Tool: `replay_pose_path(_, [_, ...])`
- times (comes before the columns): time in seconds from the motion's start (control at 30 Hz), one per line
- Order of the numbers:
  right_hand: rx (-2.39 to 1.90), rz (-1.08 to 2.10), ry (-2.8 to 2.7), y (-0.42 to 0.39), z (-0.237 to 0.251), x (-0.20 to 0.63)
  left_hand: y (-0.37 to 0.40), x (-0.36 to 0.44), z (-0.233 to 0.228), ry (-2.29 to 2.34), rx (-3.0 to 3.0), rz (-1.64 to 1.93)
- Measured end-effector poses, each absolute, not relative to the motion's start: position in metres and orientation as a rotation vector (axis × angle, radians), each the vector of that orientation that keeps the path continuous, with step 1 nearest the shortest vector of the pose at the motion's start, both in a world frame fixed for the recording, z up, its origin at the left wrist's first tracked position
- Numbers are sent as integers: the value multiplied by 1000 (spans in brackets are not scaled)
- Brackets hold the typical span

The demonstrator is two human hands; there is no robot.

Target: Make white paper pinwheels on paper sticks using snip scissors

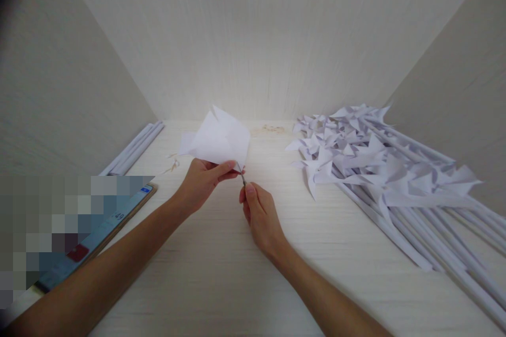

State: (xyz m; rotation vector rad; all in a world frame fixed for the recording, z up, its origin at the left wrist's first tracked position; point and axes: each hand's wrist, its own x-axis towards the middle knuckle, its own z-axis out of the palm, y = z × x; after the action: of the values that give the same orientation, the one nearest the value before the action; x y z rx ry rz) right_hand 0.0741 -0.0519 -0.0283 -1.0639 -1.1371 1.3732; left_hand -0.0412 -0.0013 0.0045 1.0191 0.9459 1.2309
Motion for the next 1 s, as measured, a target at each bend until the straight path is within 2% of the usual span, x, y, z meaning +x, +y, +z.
replay_pose_path(1.0, [-1039, 1357, -1096, -49, -26, 73, -7, -38, 0, 924, 1092, 1105])
